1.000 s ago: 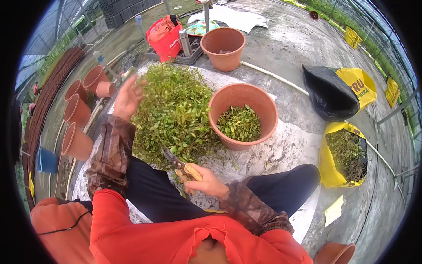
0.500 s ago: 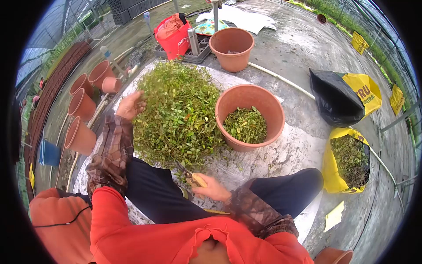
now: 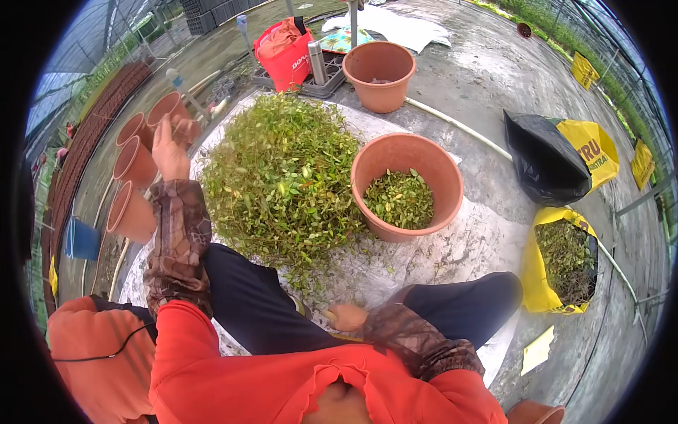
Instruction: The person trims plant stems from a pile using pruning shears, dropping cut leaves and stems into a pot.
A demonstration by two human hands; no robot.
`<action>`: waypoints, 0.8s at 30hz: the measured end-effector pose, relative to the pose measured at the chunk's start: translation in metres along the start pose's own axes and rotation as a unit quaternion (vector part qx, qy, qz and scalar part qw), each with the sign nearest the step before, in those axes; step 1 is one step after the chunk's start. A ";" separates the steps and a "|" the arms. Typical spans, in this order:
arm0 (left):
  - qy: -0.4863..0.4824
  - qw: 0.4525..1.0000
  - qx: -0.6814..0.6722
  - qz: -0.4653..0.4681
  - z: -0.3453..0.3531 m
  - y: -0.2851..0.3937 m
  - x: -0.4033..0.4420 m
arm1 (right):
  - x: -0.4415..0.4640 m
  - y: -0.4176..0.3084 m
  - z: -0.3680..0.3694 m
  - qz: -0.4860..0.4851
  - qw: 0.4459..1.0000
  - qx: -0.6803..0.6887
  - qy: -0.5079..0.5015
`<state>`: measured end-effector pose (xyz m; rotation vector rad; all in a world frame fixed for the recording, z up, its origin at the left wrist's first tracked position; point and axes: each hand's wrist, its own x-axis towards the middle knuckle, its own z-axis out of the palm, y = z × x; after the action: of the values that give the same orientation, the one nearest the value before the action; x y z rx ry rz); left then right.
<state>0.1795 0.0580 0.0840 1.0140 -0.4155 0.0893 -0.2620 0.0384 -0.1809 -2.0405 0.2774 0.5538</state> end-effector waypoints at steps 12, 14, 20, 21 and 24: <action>-0.185 0.966 0.171 -0.050 0.032 0.013 -0.039 | -0.021 -0.032 -0.028 -0.092 0.991 -0.061 -0.079; -0.234 0.950 0.154 -0.136 0.044 0.004 -0.059 | -0.037 -0.054 -0.054 -0.105 0.991 -0.033 -0.076; -0.314 0.908 0.171 -0.218 0.057 -0.009 -0.088 | -0.090 -0.090 -0.119 -0.126 0.990 0.062 -0.025; -0.325 0.902 0.177 -0.222 0.058 -0.009 -0.091 | -0.101 -0.101 -0.133 -0.117 0.989 0.093 -0.015; -0.354 0.875 0.210 -0.253 0.057 -0.011 -0.098 | -0.110 -0.106 -0.150 -0.120 0.970 0.175 0.115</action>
<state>0.0751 0.0159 0.0647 1.5525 -0.8021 -0.7183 -0.2741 -0.0404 0.0179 -1.7596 0.2406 0.1060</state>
